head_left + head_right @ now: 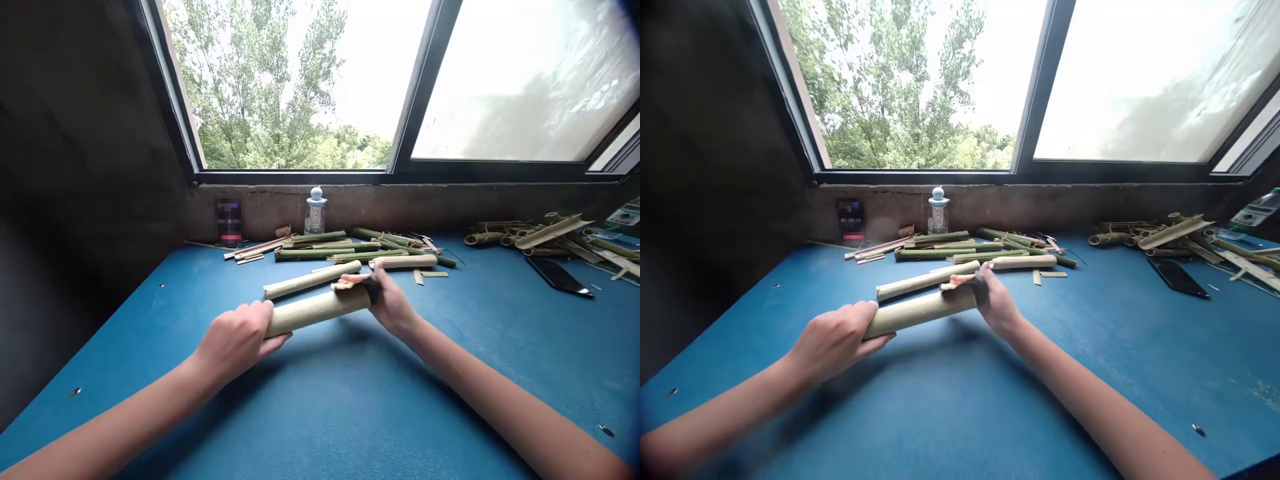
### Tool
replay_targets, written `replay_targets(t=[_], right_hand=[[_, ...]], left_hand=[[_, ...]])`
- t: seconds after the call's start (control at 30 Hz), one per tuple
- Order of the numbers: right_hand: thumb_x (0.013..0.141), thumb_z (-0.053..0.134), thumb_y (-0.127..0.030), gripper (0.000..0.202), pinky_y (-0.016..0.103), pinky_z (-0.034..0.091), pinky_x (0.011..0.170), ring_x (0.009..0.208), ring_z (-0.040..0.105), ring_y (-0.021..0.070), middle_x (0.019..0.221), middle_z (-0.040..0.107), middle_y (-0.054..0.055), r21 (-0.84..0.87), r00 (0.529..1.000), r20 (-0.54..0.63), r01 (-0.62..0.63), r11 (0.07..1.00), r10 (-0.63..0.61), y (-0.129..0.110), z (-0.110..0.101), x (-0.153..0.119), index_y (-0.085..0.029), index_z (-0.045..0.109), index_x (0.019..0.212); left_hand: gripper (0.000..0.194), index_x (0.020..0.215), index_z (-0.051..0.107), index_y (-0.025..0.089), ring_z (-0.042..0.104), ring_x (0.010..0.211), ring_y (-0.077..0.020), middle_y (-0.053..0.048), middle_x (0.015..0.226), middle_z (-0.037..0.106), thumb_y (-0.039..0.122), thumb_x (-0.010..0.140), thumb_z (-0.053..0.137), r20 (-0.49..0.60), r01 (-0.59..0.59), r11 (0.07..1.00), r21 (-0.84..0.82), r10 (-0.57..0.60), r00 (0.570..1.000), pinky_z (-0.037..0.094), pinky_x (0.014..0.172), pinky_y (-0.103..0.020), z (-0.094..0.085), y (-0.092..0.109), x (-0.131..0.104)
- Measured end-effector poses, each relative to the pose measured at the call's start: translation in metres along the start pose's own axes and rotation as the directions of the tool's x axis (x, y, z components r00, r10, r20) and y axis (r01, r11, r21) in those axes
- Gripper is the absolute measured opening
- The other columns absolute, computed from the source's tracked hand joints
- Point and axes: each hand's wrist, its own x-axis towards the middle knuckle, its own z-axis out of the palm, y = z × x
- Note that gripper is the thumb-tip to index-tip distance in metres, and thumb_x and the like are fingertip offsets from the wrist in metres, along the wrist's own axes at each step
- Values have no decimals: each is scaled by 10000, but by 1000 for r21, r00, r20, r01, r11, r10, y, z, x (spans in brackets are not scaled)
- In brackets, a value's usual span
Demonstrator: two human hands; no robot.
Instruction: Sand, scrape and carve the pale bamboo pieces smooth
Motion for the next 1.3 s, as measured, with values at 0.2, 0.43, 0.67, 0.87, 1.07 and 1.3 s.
replay_targets(t=[0.2,0.43,0.67,0.87,1.07,1.3], right_hand=[[759,751,-653,497,438,552,967,1034,720,270,677,736,4,179,934,-143,350,919,-328,-85,-8,18,-252,607,503],[747,830,-351,245,238,526,683,836,655,154,890,686,-21,-294,839,167,544,786,-518,-163,8,31,-250,740,951],[902,609,-496,277,327,586,663,816,665,213,854,677,18,-189,976,-12,211,959,-217,-132,5,45,-230,662,958],[803,688,-499,311,349,527,453,629,620,240,692,618,52,-270,996,-69,36,962,-56,-107,3,58,-196,638,853],[858,599,-478,273,247,300,327,514,415,135,636,408,-16,-366,880,-235,314,876,-413,-98,14,60,-233,547,748],[881,593,-456,364,266,268,418,503,291,111,619,268,-38,-468,703,-190,549,693,-685,-104,17,43,-236,420,649]], left_hand=[[476,935,616,163,614,645,-229,-81,773,640,621,945,485,-235,16,992,128,15,972,276,521,-318,-84,-14,42],[625,984,621,152,633,725,-258,-72,772,619,753,863,498,-346,278,959,60,-241,907,324,602,-307,-139,-23,70],[495,1013,612,108,610,878,-322,-158,887,635,575,959,459,-375,157,984,87,-113,920,364,694,-376,-105,-8,77],[547,1010,613,121,628,848,-301,-156,916,657,620,973,393,-296,98,989,107,-62,953,352,657,-381,-59,-16,88],[649,943,627,180,657,743,-274,-91,798,685,789,862,417,-13,223,936,-274,-235,972,313,574,-312,-39,-10,102],[651,822,639,202,645,635,-214,-47,743,702,826,806,457,566,515,247,-821,230,792,461,586,-318,-47,-17,101]])
